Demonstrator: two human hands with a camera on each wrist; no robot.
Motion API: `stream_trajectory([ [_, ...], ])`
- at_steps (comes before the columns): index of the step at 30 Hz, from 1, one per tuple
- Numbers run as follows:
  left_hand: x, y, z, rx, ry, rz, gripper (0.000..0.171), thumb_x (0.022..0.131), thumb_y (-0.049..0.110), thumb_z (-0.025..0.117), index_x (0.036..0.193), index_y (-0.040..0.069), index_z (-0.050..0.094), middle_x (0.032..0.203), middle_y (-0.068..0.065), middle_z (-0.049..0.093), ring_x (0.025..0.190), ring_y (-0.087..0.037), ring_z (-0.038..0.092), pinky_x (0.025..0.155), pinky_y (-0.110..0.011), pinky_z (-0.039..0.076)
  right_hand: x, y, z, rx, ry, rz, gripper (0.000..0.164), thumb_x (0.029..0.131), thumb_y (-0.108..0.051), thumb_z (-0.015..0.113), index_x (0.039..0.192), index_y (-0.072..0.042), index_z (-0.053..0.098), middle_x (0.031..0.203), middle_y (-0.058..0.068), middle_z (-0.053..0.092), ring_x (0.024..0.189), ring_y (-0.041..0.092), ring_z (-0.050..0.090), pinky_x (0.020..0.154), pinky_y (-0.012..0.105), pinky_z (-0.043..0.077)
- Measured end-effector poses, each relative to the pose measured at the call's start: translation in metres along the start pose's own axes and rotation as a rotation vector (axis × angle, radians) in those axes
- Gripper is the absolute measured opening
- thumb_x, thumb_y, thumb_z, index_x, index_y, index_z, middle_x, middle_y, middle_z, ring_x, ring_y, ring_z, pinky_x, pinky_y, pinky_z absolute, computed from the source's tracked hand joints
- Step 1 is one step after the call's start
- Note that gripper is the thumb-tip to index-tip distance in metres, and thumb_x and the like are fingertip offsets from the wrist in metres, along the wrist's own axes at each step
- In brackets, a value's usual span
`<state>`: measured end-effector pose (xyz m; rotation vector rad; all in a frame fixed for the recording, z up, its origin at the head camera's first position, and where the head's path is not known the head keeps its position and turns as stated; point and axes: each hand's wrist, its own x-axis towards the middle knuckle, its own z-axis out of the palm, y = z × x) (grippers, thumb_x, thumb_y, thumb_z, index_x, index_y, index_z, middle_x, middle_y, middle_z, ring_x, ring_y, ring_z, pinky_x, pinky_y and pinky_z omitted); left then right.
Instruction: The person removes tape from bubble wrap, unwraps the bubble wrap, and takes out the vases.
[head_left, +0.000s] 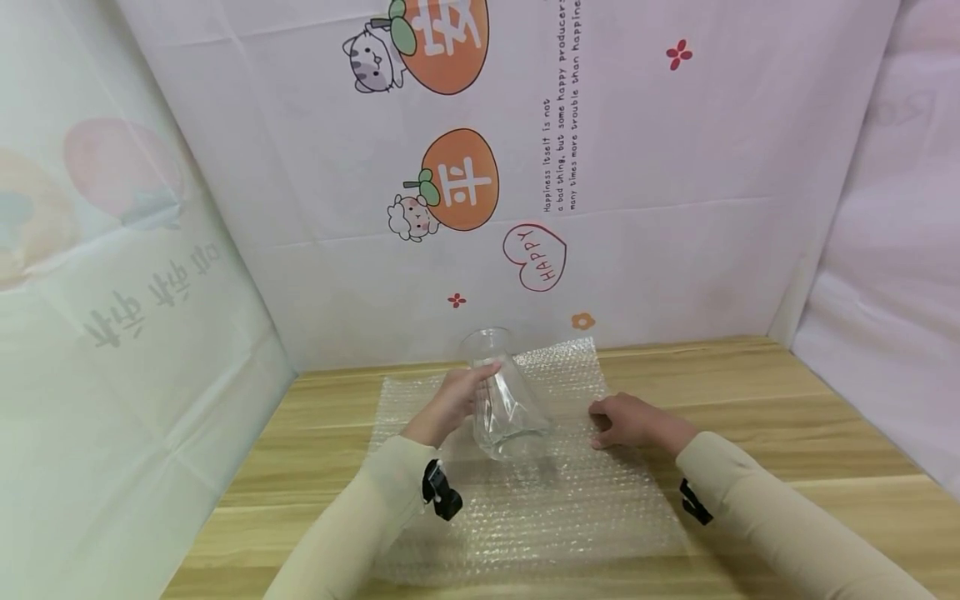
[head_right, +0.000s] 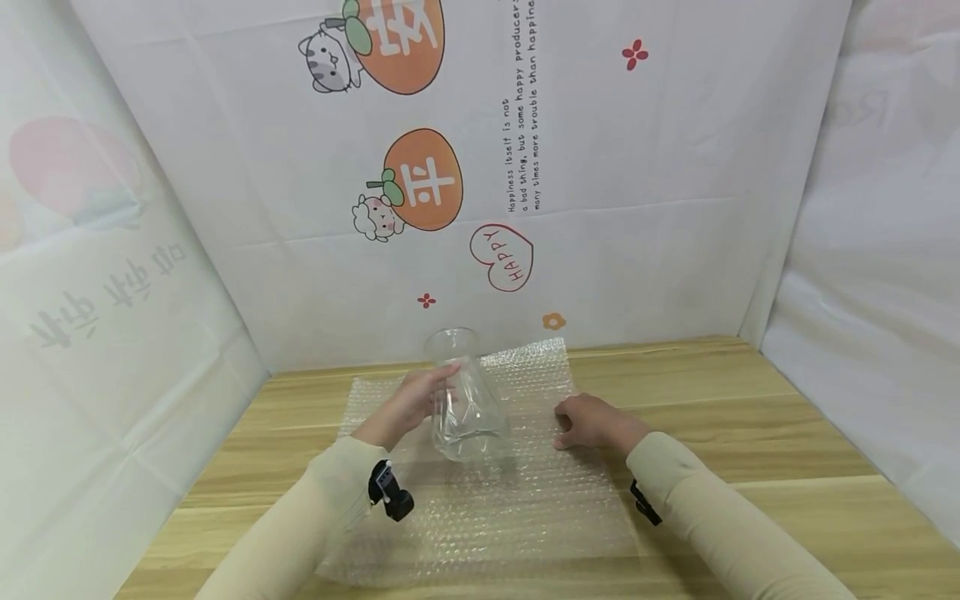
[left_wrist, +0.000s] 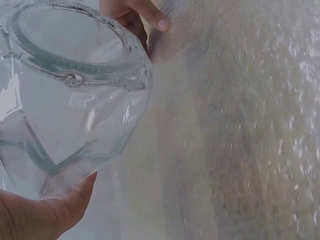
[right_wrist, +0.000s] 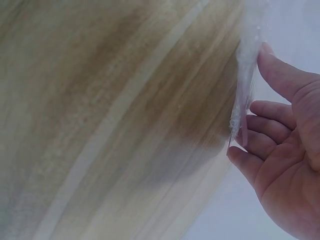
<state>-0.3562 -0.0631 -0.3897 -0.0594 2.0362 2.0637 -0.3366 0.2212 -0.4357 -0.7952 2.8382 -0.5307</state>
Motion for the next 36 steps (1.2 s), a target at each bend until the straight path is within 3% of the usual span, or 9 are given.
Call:
stream_trajectory([
  [5,-0.002,0.004,-0.016,-0.013,0.057,0.034,0.055,0.075,0.032,0.069,0.110,-0.006,0.052,0.109,-0.021,0.056,0.093,-0.029,0.057,0.076,-0.038,0.047,-0.001,0.001,0.000,0.007,0.000,-0.005,0.027,0.074,-0.026,0.070,0.084,-0.006,0.055,0.066,-0.001,0.045,0.062,0.014,0.041,0.056,0.031,0.036],
  [13,-0.011,0.017,-0.037,-0.055,0.183,0.131,0.043,0.074,0.024,0.070,0.102,-0.002,0.052,0.090,-0.010,0.061,0.079,-0.019,0.060,0.070,-0.033,0.049,-0.002,0.002,0.001,-0.012,0.012,-0.036,0.029,0.075,-0.026,0.070,0.075,-0.005,0.050,0.061,-0.003,0.038,0.056,0.011,0.034,0.051,0.027,0.031],
  [21,-0.020,0.025,-0.062,0.058,0.298,0.187,0.046,0.072,0.031,0.071,0.098,0.000,0.051,0.096,-0.008,0.056,0.086,-0.018,0.053,0.073,-0.032,0.046,-0.003,0.001,0.000,-0.037,0.016,-0.067,0.031,0.075,-0.027,0.069,0.074,-0.005,0.048,0.060,-0.004,0.035,0.055,0.010,0.032,0.050,0.026,0.029],
  [29,-0.029,0.028,-0.086,0.109,0.366,0.253,0.063,0.068,0.036,0.074,0.112,0.001,0.045,0.106,-0.011,0.056,0.092,-0.021,0.052,0.078,-0.033,0.043,-0.002,0.003,0.001,-0.038,0.001,-0.055,0.029,0.075,-0.029,0.069,0.076,-0.008,0.049,0.062,-0.004,0.037,0.057,0.011,0.034,0.051,0.027,0.031],
  [36,-0.038,0.029,-0.108,0.204,0.468,0.311,0.072,0.067,0.039,0.074,0.118,0.001,0.039,0.108,-0.011,0.050,0.095,-0.023,0.047,0.079,-0.035,0.041,-0.003,0.002,0.000,-0.060,0.008,-0.079,0.031,0.075,-0.029,0.069,0.075,-0.007,0.048,0.061,-0.004,0.036,0.057,0.011,0.033,0.051,0.027,0.031],
])
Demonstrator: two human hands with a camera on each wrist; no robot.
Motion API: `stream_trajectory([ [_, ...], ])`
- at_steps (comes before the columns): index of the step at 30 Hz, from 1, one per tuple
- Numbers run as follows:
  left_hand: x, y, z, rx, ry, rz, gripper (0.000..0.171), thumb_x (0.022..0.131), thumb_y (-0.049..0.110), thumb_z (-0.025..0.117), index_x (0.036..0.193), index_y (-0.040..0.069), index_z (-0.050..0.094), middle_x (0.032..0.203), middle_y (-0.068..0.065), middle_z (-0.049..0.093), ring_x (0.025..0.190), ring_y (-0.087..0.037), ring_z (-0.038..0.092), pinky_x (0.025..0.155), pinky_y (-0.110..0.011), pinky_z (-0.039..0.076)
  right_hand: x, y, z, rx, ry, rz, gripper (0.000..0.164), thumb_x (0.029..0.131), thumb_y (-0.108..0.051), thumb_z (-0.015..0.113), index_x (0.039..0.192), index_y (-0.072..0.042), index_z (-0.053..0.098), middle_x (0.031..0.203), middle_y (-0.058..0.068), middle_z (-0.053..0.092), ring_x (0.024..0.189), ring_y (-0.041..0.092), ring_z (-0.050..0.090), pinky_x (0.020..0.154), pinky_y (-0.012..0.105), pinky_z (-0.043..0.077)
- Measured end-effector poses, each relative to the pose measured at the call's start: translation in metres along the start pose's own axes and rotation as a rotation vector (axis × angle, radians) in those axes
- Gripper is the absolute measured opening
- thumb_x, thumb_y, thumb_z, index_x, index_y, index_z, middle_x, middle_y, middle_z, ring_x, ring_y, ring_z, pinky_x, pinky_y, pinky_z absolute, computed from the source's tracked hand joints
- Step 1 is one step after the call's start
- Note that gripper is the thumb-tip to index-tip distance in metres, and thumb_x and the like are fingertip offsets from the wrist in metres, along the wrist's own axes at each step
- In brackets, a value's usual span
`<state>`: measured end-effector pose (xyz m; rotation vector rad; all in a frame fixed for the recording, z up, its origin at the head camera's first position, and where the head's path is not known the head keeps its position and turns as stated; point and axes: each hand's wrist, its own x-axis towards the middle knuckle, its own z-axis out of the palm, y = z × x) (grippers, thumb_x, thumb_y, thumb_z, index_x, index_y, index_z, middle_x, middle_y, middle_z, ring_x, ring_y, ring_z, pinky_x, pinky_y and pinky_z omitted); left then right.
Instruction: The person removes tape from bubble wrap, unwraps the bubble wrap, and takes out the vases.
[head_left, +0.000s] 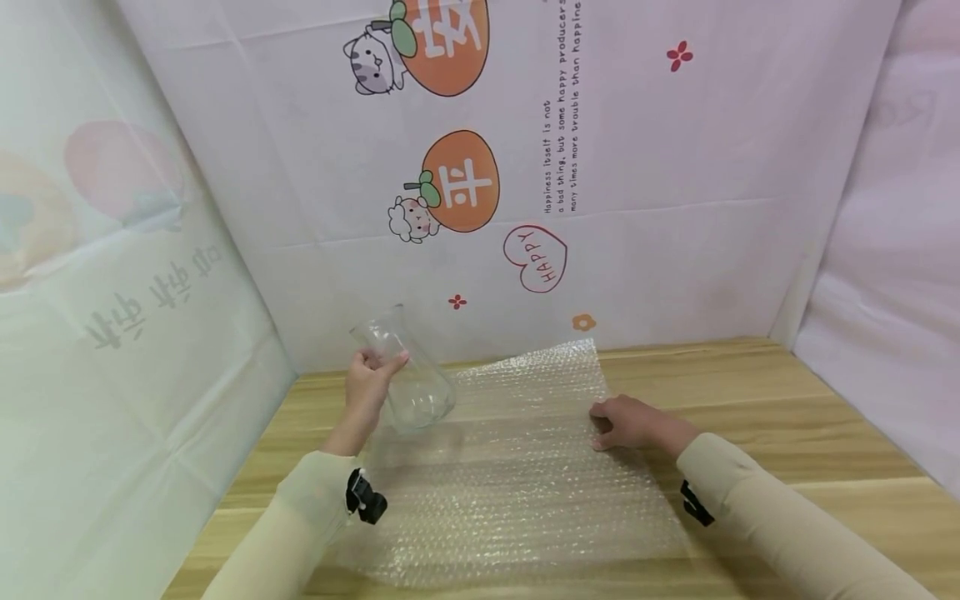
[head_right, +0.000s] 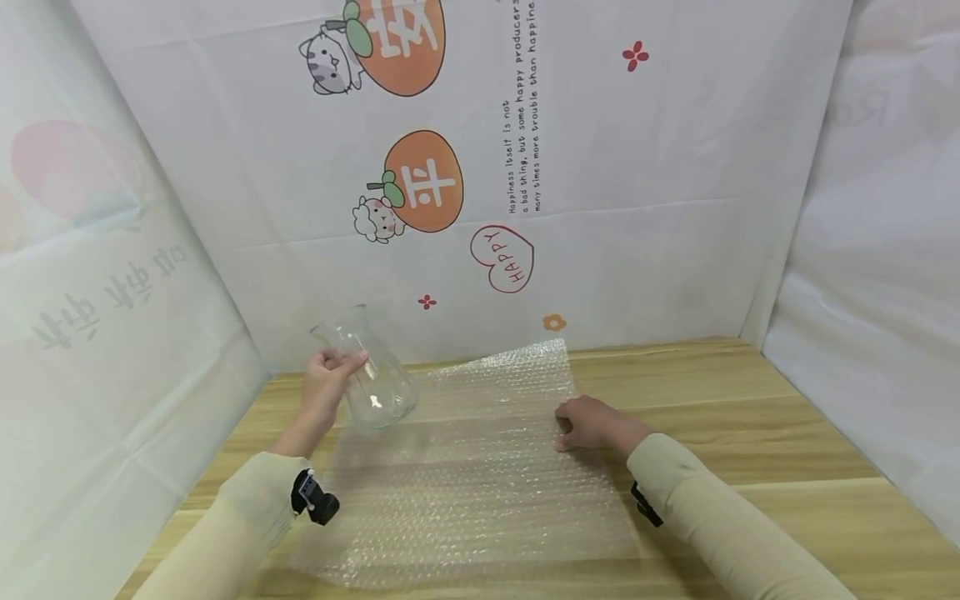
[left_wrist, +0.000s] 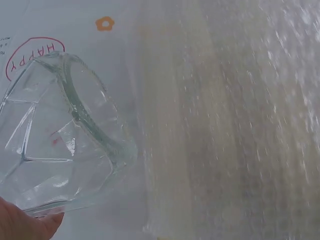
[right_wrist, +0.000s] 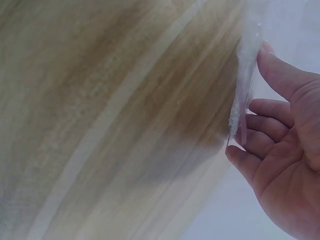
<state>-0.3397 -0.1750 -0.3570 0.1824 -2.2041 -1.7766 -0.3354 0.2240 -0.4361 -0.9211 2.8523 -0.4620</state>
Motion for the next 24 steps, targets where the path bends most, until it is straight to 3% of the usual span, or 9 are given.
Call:
stream_trajectory([
  [6,0.002,-0.002,-0.013,0.008,0.081,0.054,0.073,0.066,0.033,0.076,0.118,-0.001,0.038,0.104,-0.012,0.050,0.093,-0.022,0.047,0.079,-0.032,0.042,0.000,0.000,0.001,-0.016,0.000,0.005,0.031,0.075,-0.029,0.069,0.074,-0.008,0.047,0.061,-0.004,0.037,0.057,0.011,0.033,0.051,0.027,0.030],
  [9,0.004,-0.006,-0.019,-0.037,0.114,0.082,0.074,0.065,0.027,0.078,0.118,-0.003,0.036,0.107,-0.013,0.048,0.099,-0.023,0.046,0.083,-0.030,0.041,0.000,0.001,0.002,-0.022,-0.004,0.007,0.031,0.075,-0.030,0.068,0.074,-0.007,0.047,0.061,-0.004,0.037,0.057,0.011,0.033,0.051,0.027,0.030],
  [13,0.007,-0.013,-0.026,-0.073,0.143,0.113,0.083,0.065,0.024,0.079,0.125,-0.005,0.029,0.121,-0.015,0.041,0.117,-0.022,0.038,0.094,-0.027,0.032,-0.001,0.002,0.002,-0.012,-0.002,-0.001,0.031,0.076,-0.029,0.068,0.074,-0.007,0.047,0.061,-0.004,0.038,0.056,0.011,0.033,0.051,0.027,0.030],
  [17,0.010,-0.018,-0.035,-0.051,0.179,0.131,0.089,0.066,0.023,0.078,0.131,-0.005,0.023,0.132,-0.016,0.034,0.125,-0.018,0.028,0.098,-0.025,0.026,-0.001,0.002,0.001,-0.006,0.001,-0.008,0.031,0.076,-0.029,0.068,0.074,-0.007,0.047,0.061,-0.005,0.037,0.056,0.010,0.033,0.050,0.026,0.030],
  [24,0.017,-0.026,-0.048,-0.059,0.261,0.184,0.077,0.065,0.013,0.078,0.121,-0.003,0.029,0.123,-0.014,0.038,0.118,-0.015,0.034,0.097,-0.021,0.027,0.000,0.004,0.002,0.002,0.009,-0.029,0.031,0.075,-0.029,0.068,0.072,-0.006,0.046,0.060,-0.005,0.037,0.055,0.010,0.033,0.050,0.025,0.030],
])
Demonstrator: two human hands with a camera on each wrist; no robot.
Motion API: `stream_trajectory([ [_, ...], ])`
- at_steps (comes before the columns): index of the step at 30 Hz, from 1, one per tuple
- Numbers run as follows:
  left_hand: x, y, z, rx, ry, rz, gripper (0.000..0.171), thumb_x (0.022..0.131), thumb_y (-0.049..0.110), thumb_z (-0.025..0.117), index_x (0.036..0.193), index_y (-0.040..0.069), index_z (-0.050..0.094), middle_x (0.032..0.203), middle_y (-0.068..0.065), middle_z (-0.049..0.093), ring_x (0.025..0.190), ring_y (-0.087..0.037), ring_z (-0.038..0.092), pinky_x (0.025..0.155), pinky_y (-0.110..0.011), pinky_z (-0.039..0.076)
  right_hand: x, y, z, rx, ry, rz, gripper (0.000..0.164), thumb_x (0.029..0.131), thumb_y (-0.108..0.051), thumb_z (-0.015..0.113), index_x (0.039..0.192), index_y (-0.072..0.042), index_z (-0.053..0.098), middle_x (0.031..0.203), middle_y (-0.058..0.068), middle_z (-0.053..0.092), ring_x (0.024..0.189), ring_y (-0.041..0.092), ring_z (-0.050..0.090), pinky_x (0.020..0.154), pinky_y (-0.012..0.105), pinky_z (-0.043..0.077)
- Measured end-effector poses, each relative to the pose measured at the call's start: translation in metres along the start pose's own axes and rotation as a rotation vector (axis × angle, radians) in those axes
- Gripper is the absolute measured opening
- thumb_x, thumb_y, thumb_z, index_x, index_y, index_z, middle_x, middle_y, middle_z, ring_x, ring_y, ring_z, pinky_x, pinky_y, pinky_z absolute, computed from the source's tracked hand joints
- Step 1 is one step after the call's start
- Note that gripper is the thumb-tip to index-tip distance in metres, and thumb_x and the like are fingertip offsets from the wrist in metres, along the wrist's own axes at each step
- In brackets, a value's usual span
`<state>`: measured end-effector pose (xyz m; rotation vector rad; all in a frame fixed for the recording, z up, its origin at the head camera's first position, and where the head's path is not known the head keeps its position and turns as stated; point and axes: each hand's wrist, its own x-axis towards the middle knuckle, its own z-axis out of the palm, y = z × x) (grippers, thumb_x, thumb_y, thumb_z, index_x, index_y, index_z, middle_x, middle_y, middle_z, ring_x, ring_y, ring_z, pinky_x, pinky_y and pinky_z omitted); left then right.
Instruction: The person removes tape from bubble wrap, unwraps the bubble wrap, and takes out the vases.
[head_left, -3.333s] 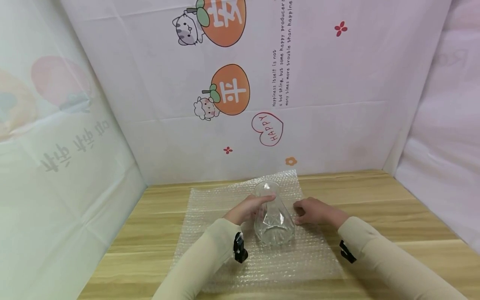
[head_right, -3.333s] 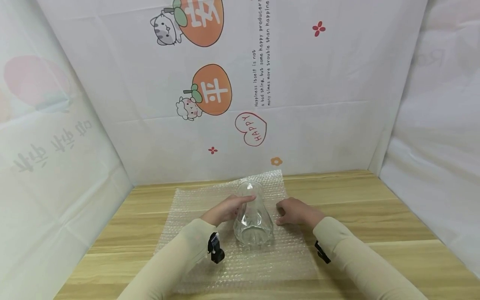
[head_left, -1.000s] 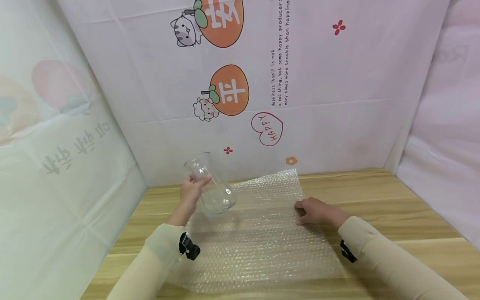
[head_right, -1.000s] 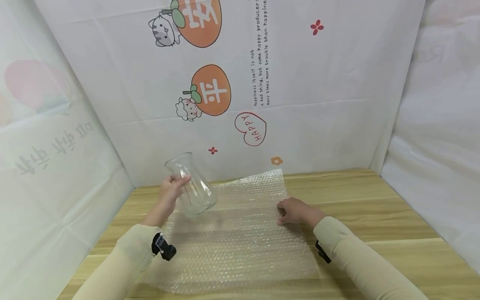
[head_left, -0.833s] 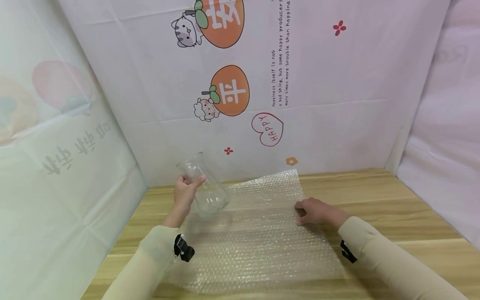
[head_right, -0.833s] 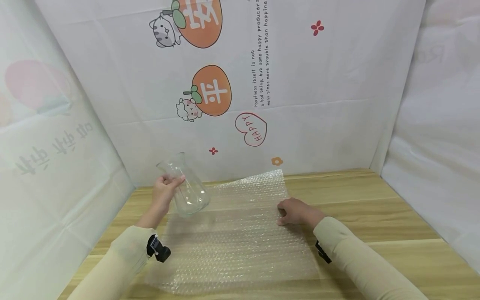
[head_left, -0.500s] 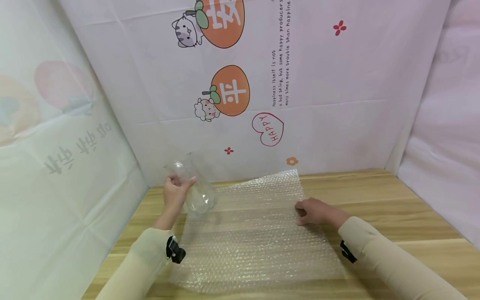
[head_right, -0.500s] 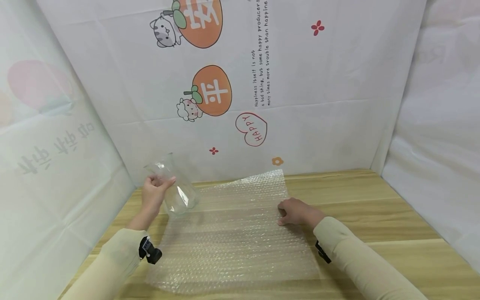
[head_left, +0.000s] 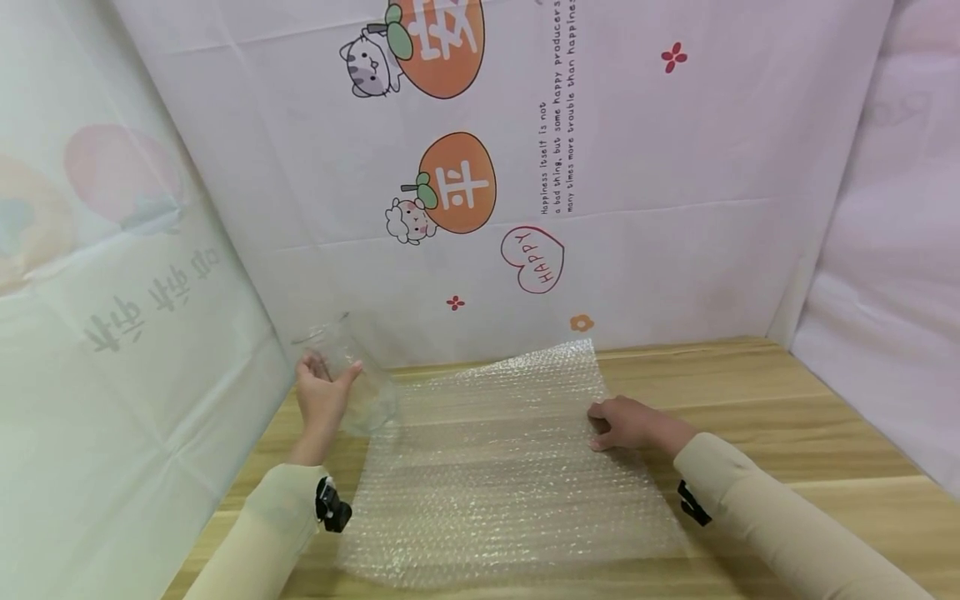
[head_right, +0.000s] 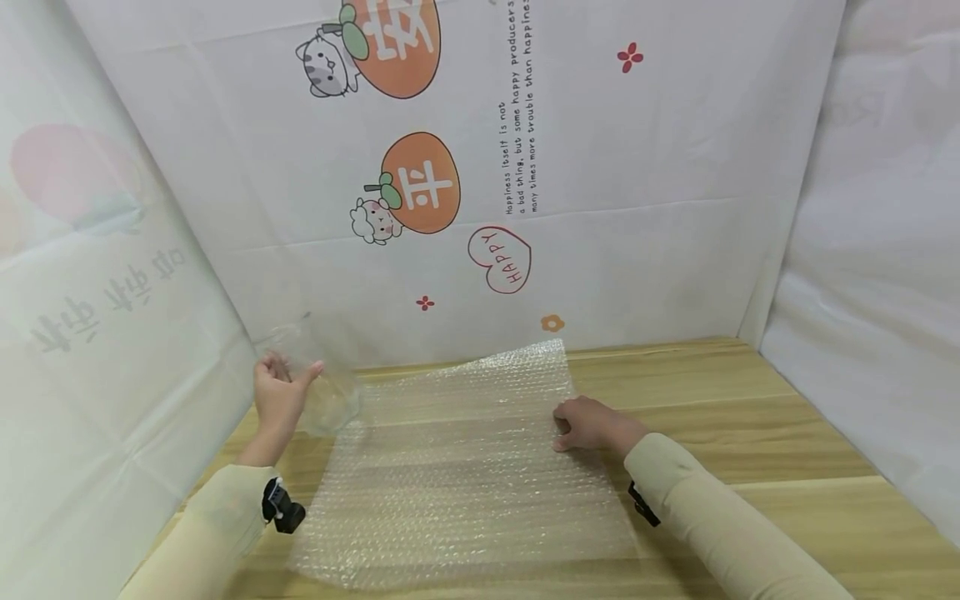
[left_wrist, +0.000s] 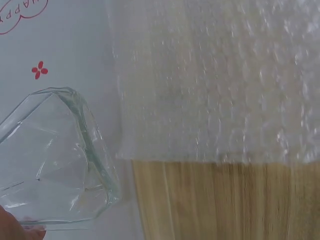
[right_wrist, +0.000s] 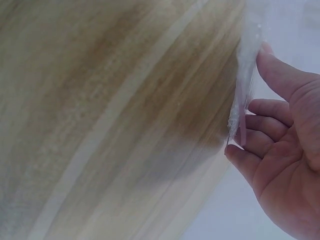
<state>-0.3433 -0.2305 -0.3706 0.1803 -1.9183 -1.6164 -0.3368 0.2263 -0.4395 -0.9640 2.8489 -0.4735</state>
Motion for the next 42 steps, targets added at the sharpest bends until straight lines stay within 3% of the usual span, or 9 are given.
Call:
stream_trajectory([
  [4,0.004,-0.003,-0.008,0.014,0.030,0.038,0.074,0.065,0.011,0.078,0.118,-0.003,0.029,0.117,-0.012,0.038,0.113,-0.015,0.036,0.095,-0.022,0.029,0.000,0.000,0.000,0.002,0.004,-0.002,0.031,0.075,-0.028,0.069,0.073,-0.006,0.047,0.060,-0.005,0.036,0.055,0.010,0.032,0.050,0.026,0.030],
  [9,0.007,-0.008,-0.021,0.101,0.030,0.030,0.080,0.067,0.025,0.077,0.124,0.004,0.026,0.125,-0.010,0.035,0.120,-0.012,0.030,0.097,-0.027,0.028,0.000,0.000,0.000,0.005,0.000,0.001,0.031,0.076,-0.028,0.069,0.075,-0.004,0.048,0.061,-0.005,0.035,0.056,0.009,0.032,0.050,0.025,0.029],
  [13,0.008,-0.015,-0.032,0.178,0.041,0.016,0.087,0.067,0.037,0.075,0.129,0.006,0.023,0.130,-0.012,0.034,0.124,-0.018,0.027,0.099,-0.032,0.026,0.000,0.000,0.001,0.016,-0.008,0.005,0.032,0.076,-0.027,0.069,0.074,-0.002,0.048,0.060,-0.005,0.036,0.055,0.009,0.032,0.050,0.024,0.029],
  [20,0.008,-0.023,-0.044,0.255,0.080,0.033,0.087,0.069,0.038,0.073,0.131,0.004,0.022,0.130,-0.019,0.034,0.120,-0.029,0.031,0.098,-0.039,0.027,0.001,0.001,0.003,0.026,-0.016,0.027,0.032,0.076,-0.027,0.069,0.074,-0.004,0.047,0.060,-0.004,0.036,0.056,0.010,0.032,0.050,0.025,0.031],
  [27,0.009,-0.029,-0.053,0.290,0.099,-0.010,0.089,0.071,0.040,0.071,0.134,0.007,0.018,0.135,-0.020,0.028,0.123,-0.031,0.027,0.100,-0.040,0.024,0.000,0.002,0.005,0.022,-0.014,0.034,0.032,0.076,-0.029,0.068,0.073,-0.005,0.047,0.061,-0.004,0.038,0.056,0.010,0.033,0.050,0.026,0.031],
  [42,0.013,-0.044,-0.068,0.293,0.170,0.043,0.082,0.073,0.031,0.071,0.130,0.003,0.019,0.132,-0.023,0.029,0.121,-0.036,0.028,0.100,-0.042,0.021,-0.001,0.002,0.004,0.007,-0.005,0.032,0.033,0.076,-0.029,0.068,0.073,-0.004,0.047,0.061,-0.004,0.036,0.056,0.010,0.032,0.050,0.026,0.030],
])
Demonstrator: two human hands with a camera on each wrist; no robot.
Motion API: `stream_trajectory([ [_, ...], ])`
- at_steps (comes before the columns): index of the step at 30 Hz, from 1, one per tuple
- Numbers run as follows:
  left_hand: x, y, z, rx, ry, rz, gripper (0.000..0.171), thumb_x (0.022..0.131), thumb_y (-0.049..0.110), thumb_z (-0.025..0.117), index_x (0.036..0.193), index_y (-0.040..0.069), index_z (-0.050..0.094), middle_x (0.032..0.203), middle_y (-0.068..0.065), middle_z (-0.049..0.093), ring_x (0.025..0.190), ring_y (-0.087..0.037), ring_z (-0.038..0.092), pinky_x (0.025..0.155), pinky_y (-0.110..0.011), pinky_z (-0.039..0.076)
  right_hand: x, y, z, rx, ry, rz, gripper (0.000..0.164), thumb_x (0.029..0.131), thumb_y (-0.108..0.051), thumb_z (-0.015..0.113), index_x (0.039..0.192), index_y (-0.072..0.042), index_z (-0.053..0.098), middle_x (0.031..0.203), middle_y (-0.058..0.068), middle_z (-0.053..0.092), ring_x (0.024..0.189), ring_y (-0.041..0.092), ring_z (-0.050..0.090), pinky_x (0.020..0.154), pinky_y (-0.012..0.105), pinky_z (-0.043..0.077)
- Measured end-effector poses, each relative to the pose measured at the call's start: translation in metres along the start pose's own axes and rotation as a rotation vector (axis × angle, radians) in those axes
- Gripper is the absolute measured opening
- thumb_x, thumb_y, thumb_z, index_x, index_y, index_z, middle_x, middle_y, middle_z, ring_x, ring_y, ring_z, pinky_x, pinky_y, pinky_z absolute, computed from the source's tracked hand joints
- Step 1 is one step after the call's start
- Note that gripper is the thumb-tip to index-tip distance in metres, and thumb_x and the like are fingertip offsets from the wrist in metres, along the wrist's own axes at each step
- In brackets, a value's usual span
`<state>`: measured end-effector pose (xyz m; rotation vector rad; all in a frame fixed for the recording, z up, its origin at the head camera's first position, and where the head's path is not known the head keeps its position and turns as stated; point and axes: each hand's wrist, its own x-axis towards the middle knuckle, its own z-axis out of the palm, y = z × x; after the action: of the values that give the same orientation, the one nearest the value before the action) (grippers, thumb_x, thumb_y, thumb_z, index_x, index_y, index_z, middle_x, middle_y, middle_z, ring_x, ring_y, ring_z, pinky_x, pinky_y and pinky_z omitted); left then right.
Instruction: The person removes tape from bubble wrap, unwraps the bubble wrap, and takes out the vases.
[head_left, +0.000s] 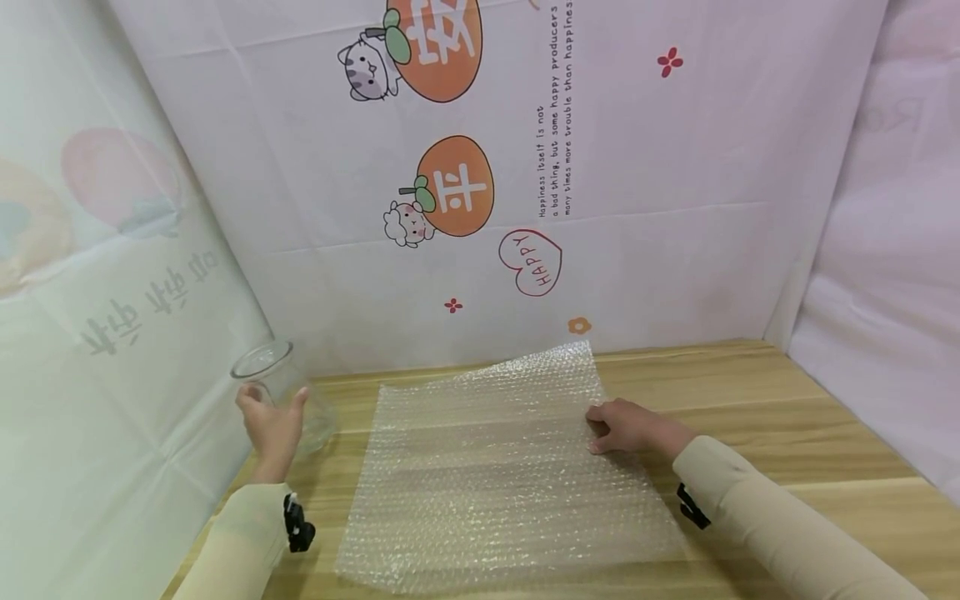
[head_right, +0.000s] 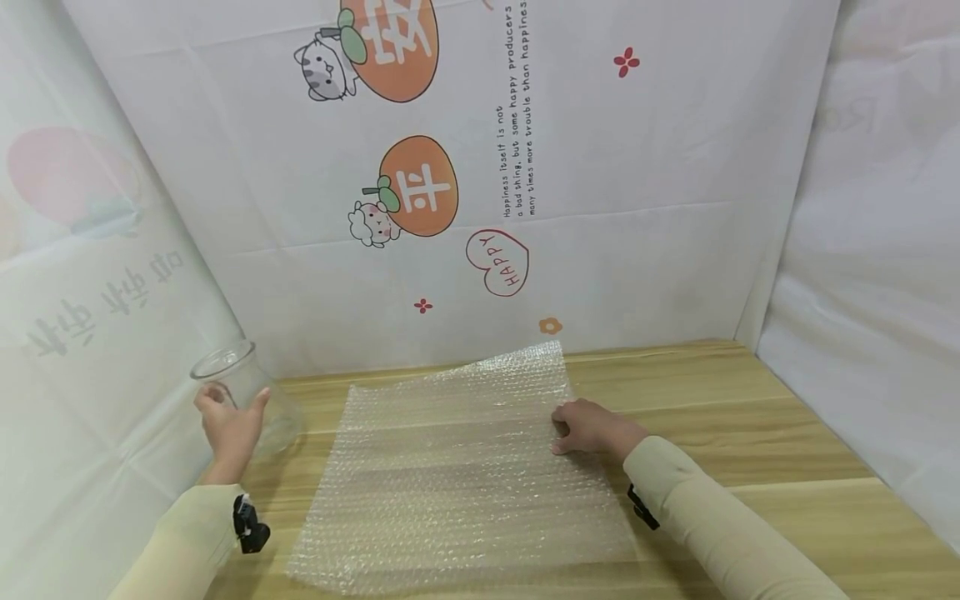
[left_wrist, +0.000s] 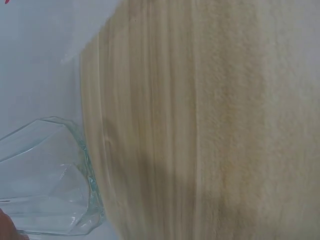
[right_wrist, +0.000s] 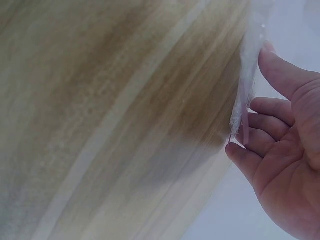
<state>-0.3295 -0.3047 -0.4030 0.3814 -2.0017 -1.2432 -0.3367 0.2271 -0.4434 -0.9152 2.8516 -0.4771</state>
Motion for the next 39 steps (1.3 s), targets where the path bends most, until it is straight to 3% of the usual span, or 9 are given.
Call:
stream_trajectory([
  [3,0.001,-0.001,-0.002,0.004,0.010,-0.011,0.082,0.073,0.029,0.072,0.130,0.003,0.019,0.133,-0.023,0.028,0.122,-0.035,0.027,0.101,-0.040,0.021,0.000,0.000,-0.001,-0.005,-0.004,0.008,0.033,0.076,-0.030,0.068,0.074,-0.004,0.047,0.062,-0.004,0.037,0.056,0.011,0.032,0.050,0.027,0.030],
  [9,0.002,-0.007,-0.006,0.021,0.006,-0.094,0.087,0.073,0.032,0.070,0.134,0.006,0.015,0.139,-0.020,0.021,0.126,-0.032,0.022,0.102,-0.038,0.018,0.000,-0.001,0.000,0.002,-0.007,0.007,0.032,0.076,-0.029,0.068,0.074,-0.004,0.048,0.062,-0.004,0.037,0.056,0.010,0.032,0.050,0.026,0.030],
  [14,0.002,-0.012,-0.008,0.021,-0.003,-0.116,0.088,0.074,0.033,0.070,0.135,0.007,0.013,0.140,-0.019,0.019,0.127,-0.031,0.020,0.103,-0.038,0.017,0.000,0.001,0.001,0.004,-0.007,0.015,0.030,0.076,-0.029,0.068,0.075,-0.006,0.048,0.063,-0.003,0.038,0.057,0.011,0.033,0.051,0.027,0.030],
  [39,0.001,-0.021,-0.006,0.013,0.021,-0.058,0.087,0.074,0.029,0.070,0.135,0.006,0.012,0.139,-0.019,0.018,0.127,-0.029,0.019,0.103,-0.035,0.016,0.001,0.002,0.000,-0.006,0.001,-0.010,0.032,0.076,-0.030,0.068,0.075,-0.005,0.048,0.061,-0.004,0.037,0.056,0.009,0.032,0.050,0.025,0.030],
])
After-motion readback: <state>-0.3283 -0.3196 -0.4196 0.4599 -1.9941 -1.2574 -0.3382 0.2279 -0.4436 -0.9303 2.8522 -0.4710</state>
